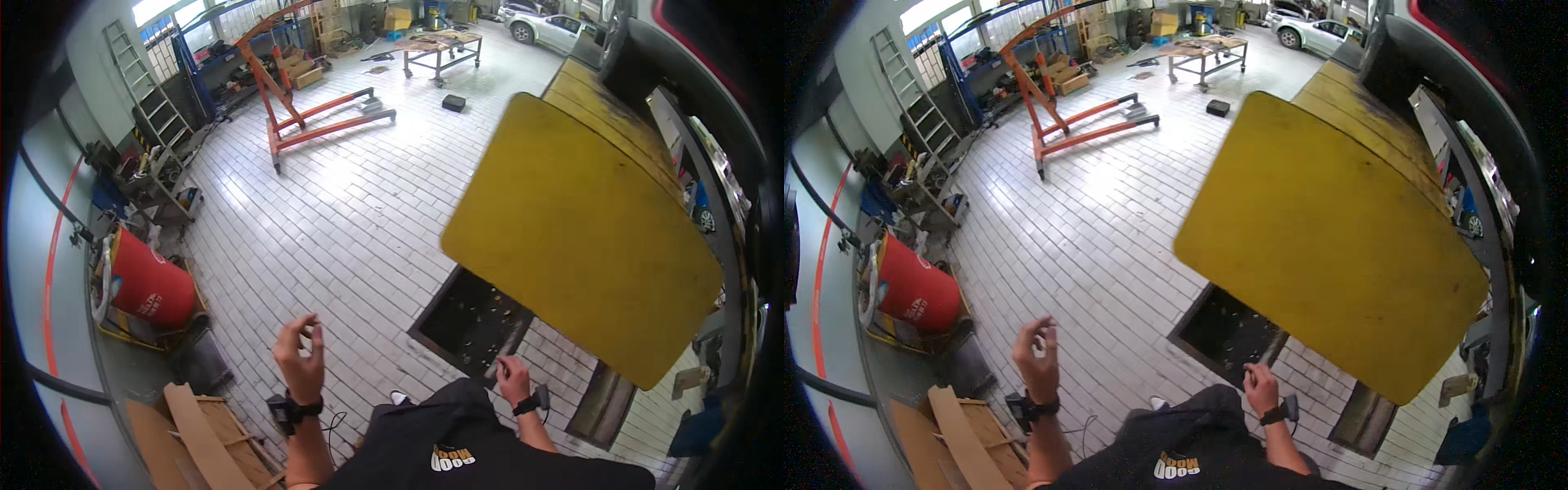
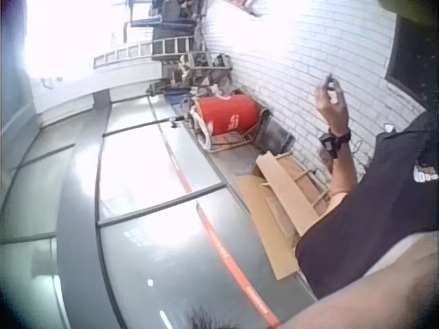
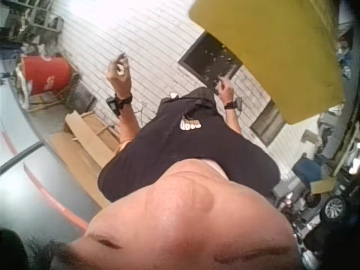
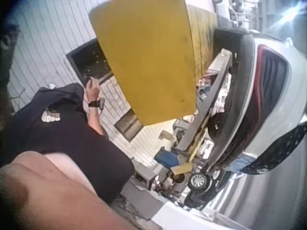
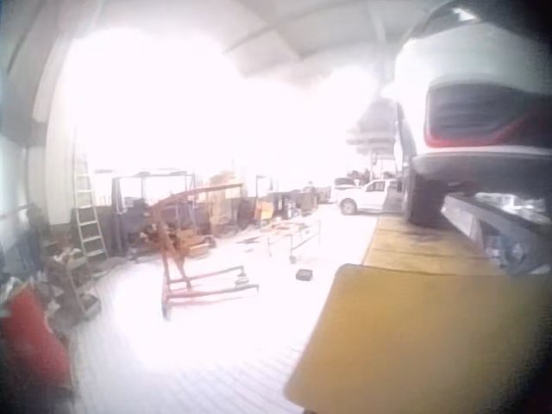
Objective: The recorder inspects the undercarriage and wheels of a vehicle raised on a lift in a service bay.
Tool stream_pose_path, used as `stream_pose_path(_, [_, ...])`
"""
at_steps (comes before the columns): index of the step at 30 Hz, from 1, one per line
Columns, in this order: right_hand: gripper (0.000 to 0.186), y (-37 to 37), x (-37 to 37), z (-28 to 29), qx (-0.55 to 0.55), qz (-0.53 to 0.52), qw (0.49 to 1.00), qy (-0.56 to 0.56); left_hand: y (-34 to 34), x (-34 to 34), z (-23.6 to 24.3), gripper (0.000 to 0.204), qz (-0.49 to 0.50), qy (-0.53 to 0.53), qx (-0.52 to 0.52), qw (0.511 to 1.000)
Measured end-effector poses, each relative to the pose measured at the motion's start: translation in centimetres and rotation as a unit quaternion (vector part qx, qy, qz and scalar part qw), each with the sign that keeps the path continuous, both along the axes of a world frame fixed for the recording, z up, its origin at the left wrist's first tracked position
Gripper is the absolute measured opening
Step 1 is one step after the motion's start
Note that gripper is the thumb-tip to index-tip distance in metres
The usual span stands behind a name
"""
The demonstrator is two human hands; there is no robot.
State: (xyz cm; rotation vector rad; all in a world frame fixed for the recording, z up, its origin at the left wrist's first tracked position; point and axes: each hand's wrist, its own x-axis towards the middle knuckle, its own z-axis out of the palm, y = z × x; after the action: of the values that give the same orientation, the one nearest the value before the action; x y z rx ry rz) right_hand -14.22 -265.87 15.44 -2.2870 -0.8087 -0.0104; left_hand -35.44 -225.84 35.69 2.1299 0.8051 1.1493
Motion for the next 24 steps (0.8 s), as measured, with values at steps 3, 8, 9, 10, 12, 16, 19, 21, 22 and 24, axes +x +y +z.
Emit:
stream_pose_path(3, [0.019, 8.0, 1.2, 2.2, 0.027, 0.03, 0.999, 0.009, 3.4, -2.0, -1.8, 0.008, 0.015, -0.015, -0.04, 0.999])
stream_pose_path(8, [0.02, 20.1, 3.5, 4.6, 0.032, 0.051, 0.997, 0.045, 11.2, -2.8, -3.5, 0.007, 0.046, -0.003, -0.091, 0.995])
stream_pose_path(9, [0.02, 22.6, 4.2, 4.1, 0.034, 0.059, 0.997, 0.031, 13.3, -2.9, -3.8, 0.007, 0.058, -0.004, -0.113, 0.992])
stream_pose_path(10, [0.02, 25.3, 4.7, 3.6, 0.037, 0.066, 0.997, 0.018, 15.5, -3.2, -4.1, 0.007, 0.071, 0.001, -0.111, 0.991])
stream_pose_path(12, [0.019, 30.6, 5.7, 2.8, 0.032, 0.062, 0.996, 0.056, 19.9, -3.9, -4.5, 0.008, 0.092, -0.017, -0.177, 0.98])
stream_pose_path(16, [0.018, 42.4, 11.3, 0.4, 0.083, 0.061, 0.995, -0.016, 30.6, -6.0, -4.6, 0.012, 0.117, 0.073, -0.105, 0.985])
stream_pose_path(19, [0.019, 52.9, 14.6, 0.0, 0.109, 0.068, 0.991, 0.036, 38.6, -7.6, -3.7, 0.014, 0.16, 0.115, 0.014, 0.98])
stream_pose_path(21, [0.027, 58.9, 17.1, 1.0, 0.17, 0.098, 0.98, 0.029, 42.1, -7.0, -1.1, 0.017, 0.199, 0.083, -0.039, 0.976])
stream_pose_path(22, [0.031, 61.3, 18.7, 0.6, 0.141, 0.111, 0.983, 0.04, 43.7, -5.7, 0.2, 0.017, 0.222, 0.044, -0.064, 0.972])
stream_pose_path(24, [0.033, 67.1, 19.5, 3.1, 0.147, 0.133, 0.969, 0.146, 45.9, -4.9, 2.6, 0.039, 0.313, 0.104, -0.151, 0.932])
